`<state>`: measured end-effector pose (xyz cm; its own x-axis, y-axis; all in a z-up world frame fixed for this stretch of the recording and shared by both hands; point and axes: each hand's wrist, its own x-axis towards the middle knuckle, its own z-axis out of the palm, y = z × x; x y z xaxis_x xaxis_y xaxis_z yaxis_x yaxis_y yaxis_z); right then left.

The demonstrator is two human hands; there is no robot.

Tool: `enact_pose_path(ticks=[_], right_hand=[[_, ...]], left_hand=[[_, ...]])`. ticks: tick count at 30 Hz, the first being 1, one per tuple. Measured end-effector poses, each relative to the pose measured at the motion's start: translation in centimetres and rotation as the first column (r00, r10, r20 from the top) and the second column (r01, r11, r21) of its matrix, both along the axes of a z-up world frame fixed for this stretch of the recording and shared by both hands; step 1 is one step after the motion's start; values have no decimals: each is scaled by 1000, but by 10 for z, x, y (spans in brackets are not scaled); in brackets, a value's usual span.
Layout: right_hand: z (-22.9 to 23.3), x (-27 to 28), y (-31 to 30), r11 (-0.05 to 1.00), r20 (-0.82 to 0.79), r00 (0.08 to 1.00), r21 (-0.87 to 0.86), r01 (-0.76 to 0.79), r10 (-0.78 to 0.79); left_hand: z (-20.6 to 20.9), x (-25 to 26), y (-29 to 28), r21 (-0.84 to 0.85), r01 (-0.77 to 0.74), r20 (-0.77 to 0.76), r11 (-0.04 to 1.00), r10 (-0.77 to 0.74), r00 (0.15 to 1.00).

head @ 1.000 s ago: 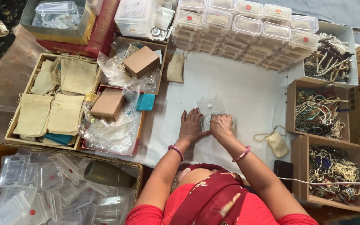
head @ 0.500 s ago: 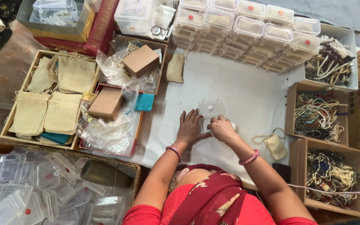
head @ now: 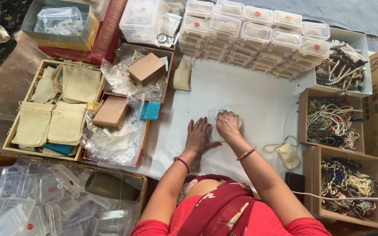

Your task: The person wipes a beaded necklace with a white cloth on a table, then places the necklace into a small cloth pouch and ties it closed. The person then wipes a clear plastic container with the cloth and places the pouch inside the container.

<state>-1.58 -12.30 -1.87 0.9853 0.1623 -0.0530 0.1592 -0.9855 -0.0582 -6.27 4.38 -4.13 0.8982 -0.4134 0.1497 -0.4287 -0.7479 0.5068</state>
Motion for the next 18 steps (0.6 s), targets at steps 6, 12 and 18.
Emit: enact_pose_path(ticks=[6, 12, 18], right_hand=[[-15, 6, -8, 984, -133, 980, -117, 134, -149], [32, -21, -88, 826, 202, 976, 561, -48, -81], [37, -102, -201, 723, -192, 740, 165, 671, -644]], left_hand=[[4, 1, 3, 47, 41, 7, 998, -42, 999], [4, 2, -3, 54, 30, -24, 998, -28, 999], [6, -1, 1, -26, 33, 62, 999, -31, 998]])
